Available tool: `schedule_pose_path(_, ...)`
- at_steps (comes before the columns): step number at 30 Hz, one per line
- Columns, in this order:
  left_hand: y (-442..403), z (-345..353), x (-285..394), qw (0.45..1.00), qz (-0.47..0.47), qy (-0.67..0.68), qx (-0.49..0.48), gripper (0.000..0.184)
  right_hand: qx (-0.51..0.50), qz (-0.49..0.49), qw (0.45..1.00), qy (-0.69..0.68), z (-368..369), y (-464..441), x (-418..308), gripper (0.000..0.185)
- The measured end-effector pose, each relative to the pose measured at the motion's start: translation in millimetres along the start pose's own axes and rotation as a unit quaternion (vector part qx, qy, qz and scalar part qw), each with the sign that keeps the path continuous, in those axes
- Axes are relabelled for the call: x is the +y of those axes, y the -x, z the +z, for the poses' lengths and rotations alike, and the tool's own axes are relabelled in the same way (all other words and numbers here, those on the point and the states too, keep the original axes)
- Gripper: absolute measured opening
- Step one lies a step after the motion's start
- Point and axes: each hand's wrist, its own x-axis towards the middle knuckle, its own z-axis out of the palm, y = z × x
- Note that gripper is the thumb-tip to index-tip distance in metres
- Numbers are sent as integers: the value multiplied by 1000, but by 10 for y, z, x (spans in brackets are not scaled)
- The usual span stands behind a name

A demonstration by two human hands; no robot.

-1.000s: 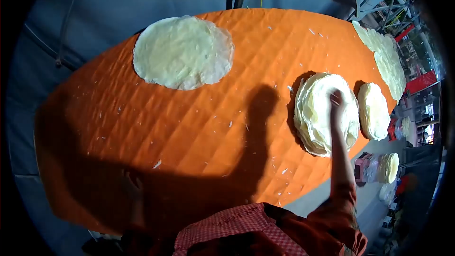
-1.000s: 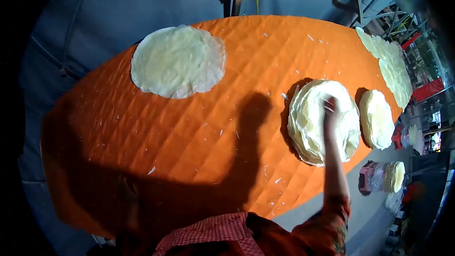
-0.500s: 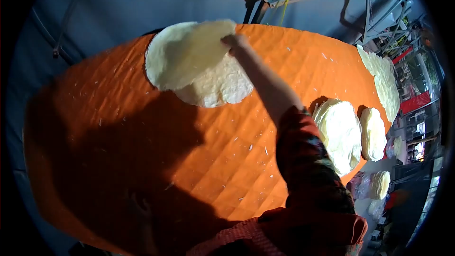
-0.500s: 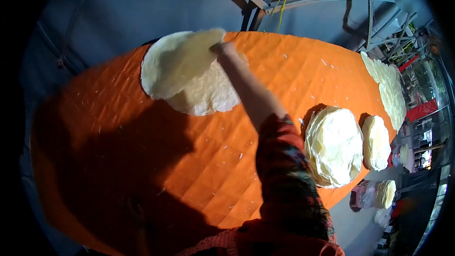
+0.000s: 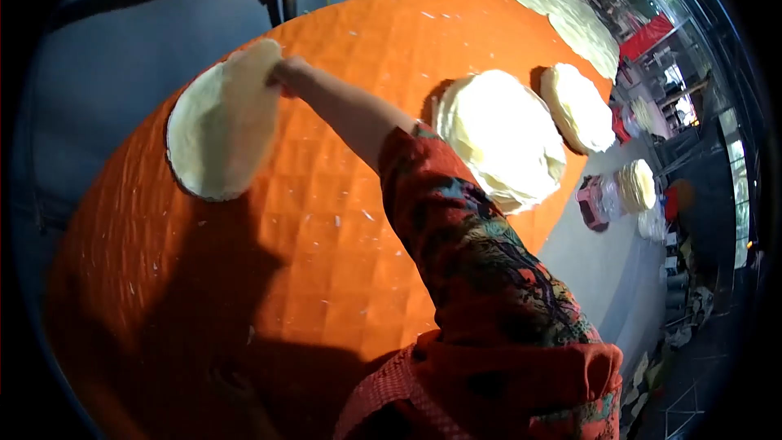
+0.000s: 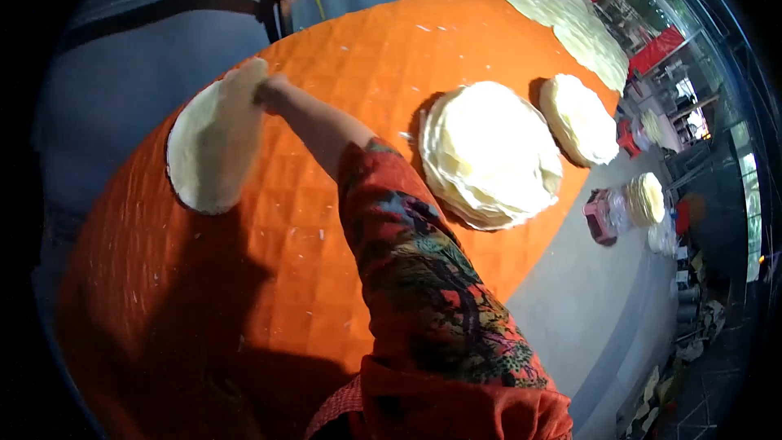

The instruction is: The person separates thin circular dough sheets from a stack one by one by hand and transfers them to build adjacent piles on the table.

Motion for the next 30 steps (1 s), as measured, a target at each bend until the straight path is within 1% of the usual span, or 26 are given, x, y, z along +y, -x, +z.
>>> schedule_pose_path(1, 44, -58, -13, 1000, -12, -8, -12, 32, -34, -19, 999, 10, -198, -117, -110, 23)
schedule_pose_path(2, 72, -122, -30, 999, -29, -17, -28, 32, 118, -130, 931, -320, -471, 447, -335, 26)
schedule_pose_path(3, 85, -179, -30, 996, -57, -37, -60, 31, 129, -158, 939, -277, -990, 1168, -675, 27)
schedule_pose_path(4, 78, -250, -4, 990, -87, -63, -97, 31, 58, -243, 935, -251, -1448, 1190, -637, 31)
schedule_pose_path(5, 13, -353, 71, 977, -119, -105, -140, 31, 47, -291, 888, -352, -1805, 1613, -668, 36)
schedule_pose_path(6, -52, -478, 264, 973, -143, -106, -145, 30, 49, -299, 863, -404, -2160, 2017, -523, 36)
schedule_pose_path(7, -151, -646, 568, 976, -162, -75, -127, 30, 51, -307, 835, -454, -2515, 2422, -378, 35)
schedule_pose_path(8, -212, -776, 983, 984, -164, 40, -58, 25, 67, -287, 837, -460, -2898, 2755, -103, 26)
schedule_pose_path(9, -282, -920, 1411, 976, -152, 153, 8, 20, 84, -275, 839, -463, -3294, 3028, 184, 19)
schedule_pose_path(10, -248, -838, 1792, 952, -136, 275, 23, 18, 91, -228, 830, -501, -3560, 3218, 639, 16)
schedule_pose_path(11, -204, -770, 2211, 912, -117, 390, 36, 15, 194, -162, 771, -585, -3726, 3395, 1321, 11)
schedule_pose_path(12, -295, -924, 2791, 820, -142, 553, -45, 15, 220, -146, 770, -581, -3680, 3588, 1885, 18)
schedule_pose_path(13, -279, -939, 3305, 718, -114, 683, -74, 17, 245, -132, 768, -577, -3534, 3880, 2430, 29)
schedule_pose_path(14, -276, -1043, 3839, 604, -158, 769, -140, 17, 270, -118, 764, -574, -3373, 4247, 2763, 41)
schedule_pose_path(16, -296, -1314, 4895, 478, -180, 816, -271, 22, 275, 0, 772, -573, -2831, 5085, 3115, 44)
schedule_pose_path(17, -243, -1328, 5319, 436, -181, 821, -320, 23, 234, 85, 754, -609, -2576, 5202, 3602, 42)
schedule_pose_path(18, -214, -1321, 5730, 393, -179, 825, -365, 24, 176, 78, 798, -571, -2282, 5276, 4270, 25)
schedule_pose_path(20, -144, -1443, 6407, 387, -161, 815, -400, 26, 205, 185, 724, -632, -2045, 5547, 4253, 21)
schedule_pose_path(21, -101, -1464, 6664, 393, -151, 807, -414, 30, 187, 207, 709, -648, -2006, 5603, 4345, 20)
schedule_pose_path(22, -73, -1495, 6905, 399, -172, 801, -412, 33, 170, 226, 694, -662, -2021, 5630, 4434, 19)
schedule_pose_path(23, -53, -1523, 7119, 403, -191, 796, -409, 35, 141, 225, 688, -675, -2075, 5659, 4463, 21)
schedule_pose_path(24, -19, -1538, 7302, 405, -212, 792, -404, 37, 115, 221, 690, -679, -2153, 5697, 4464, 19)
schedule_pose_path(25, 20, -1444, 7362, 360, -214, 816, -398, 40, 105, 213, 674, -700, -2194, 5712, 4407, 18)
schedule_pose_path(28, 1, -1436, 7643, 367, -292, 809, -355, 50, 59, 200, 641, -739, -2314, 5713, 4473, 18)
schedule_pose_path(29, -30, -1482, 7717, 356, -307, 810, -351, 58, 49, 194, 634, -747, -2349, 5719, 4479, 18)
schedule_pose_path(30, -47, -1477, 7789, 343, -326, 811, -345, 59, 42, 187, 628, -754, -2380, 5728, 4474, 19)
